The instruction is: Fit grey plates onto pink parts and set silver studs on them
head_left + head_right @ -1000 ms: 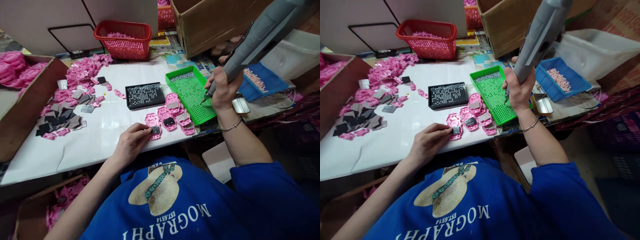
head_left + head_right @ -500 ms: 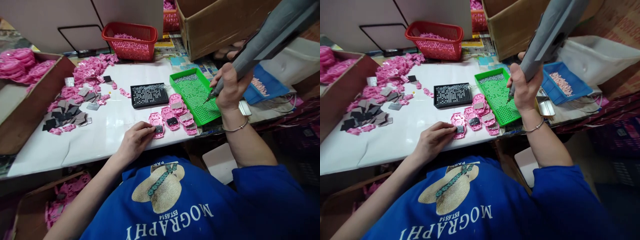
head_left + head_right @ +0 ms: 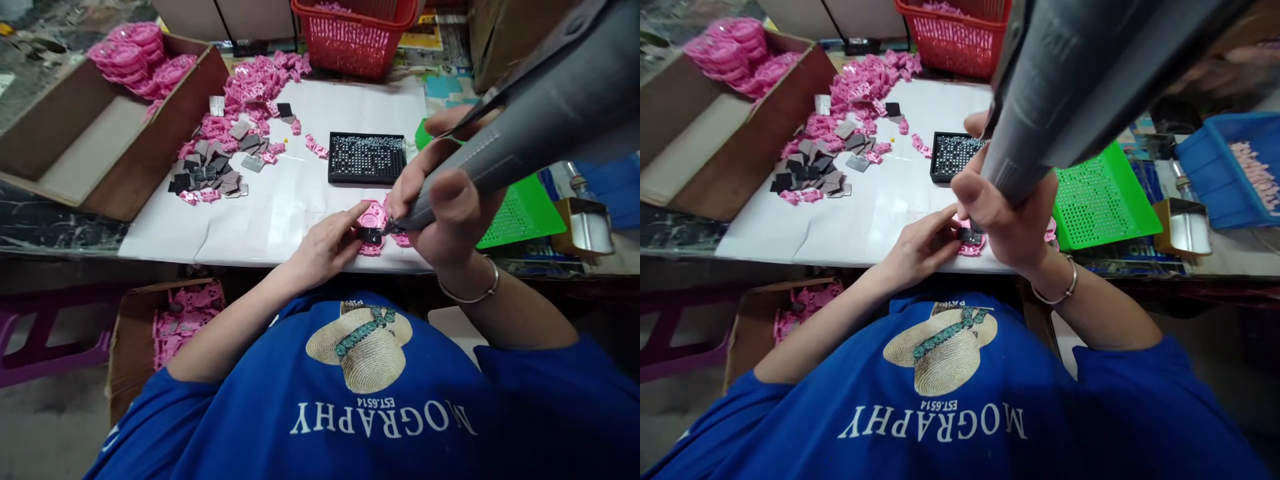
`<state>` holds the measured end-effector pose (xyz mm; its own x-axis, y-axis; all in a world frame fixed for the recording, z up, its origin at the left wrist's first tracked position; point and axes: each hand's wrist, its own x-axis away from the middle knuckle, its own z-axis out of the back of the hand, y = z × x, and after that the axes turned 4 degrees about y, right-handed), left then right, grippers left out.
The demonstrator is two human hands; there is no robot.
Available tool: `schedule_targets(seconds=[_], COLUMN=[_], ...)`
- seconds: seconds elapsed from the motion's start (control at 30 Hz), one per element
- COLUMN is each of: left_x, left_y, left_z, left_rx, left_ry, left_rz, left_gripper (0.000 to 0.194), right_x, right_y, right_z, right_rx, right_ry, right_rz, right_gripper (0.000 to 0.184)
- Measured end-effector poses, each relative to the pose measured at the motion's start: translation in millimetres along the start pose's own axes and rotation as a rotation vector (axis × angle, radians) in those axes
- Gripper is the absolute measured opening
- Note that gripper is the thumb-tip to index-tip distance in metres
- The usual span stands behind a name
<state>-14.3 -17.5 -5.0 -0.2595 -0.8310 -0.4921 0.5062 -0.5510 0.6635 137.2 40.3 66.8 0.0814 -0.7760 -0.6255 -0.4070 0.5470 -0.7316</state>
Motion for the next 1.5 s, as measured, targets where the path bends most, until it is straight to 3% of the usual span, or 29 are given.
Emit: schedule_targets(seconds=[0.17,0.43,0.57,0.73,0.93,1.1,1.2,1.3,1.5], left_x=[1.6,0.7,0.3,-0.7,-2.0,-0.4,0.2,0.7,1.8], left_y=[0.2,1.1,2.0,0.1,2.1,1.2,0.4,1.1,2.2], left_z=[-1.7,-0.8,-1.2,-2.3,4.1,6.7,7.7,9.4,12.5], left_rx=[0.041,0.037,0.031,0.043,0.058,0.072,0.063,0.021,-0.028], left_ry=[-0.002,0.013,0.015,0.032,-0.043,-0.053,-0.06,-0.068,-0.077], left_rz=[0.083,0.055,0.051,0.062,0.137,0.203,0.225,0.251,0.324], left_gripper=[0.064,0.061,0.056,0.059,0.064,0.074,0.074,0.073,0.073], right_x=[5.9,6.8,7.4,10.7,4.9,-23.0,-37.8,-42.8,-31.5], right_y=[14.5,18.0,22.6,29.5,20.3,-12.6,-29.8,-32.5,-20.9], right_z=[-3.1,-2.3,-0.5,1.2,-0.6,30.6,62.3,92.1,118.2], right_rx=[0.059,0.021,-0.016,0.123,0.002,-0.004,0.141,0.304,0.294], right_ry=[-0.011,-0.044,-0.076,-0.08,-0.106,-0.039,0.143,0.318,0.294], right_rz=[-0.063,-0.102,-0.071,-0.048,-0.17,-0.017,0.054,0.034,-0.032], right_gripper=[0.034,0.032,0.03,0.03,0.035,0.03,0.03,0.036,0.038])
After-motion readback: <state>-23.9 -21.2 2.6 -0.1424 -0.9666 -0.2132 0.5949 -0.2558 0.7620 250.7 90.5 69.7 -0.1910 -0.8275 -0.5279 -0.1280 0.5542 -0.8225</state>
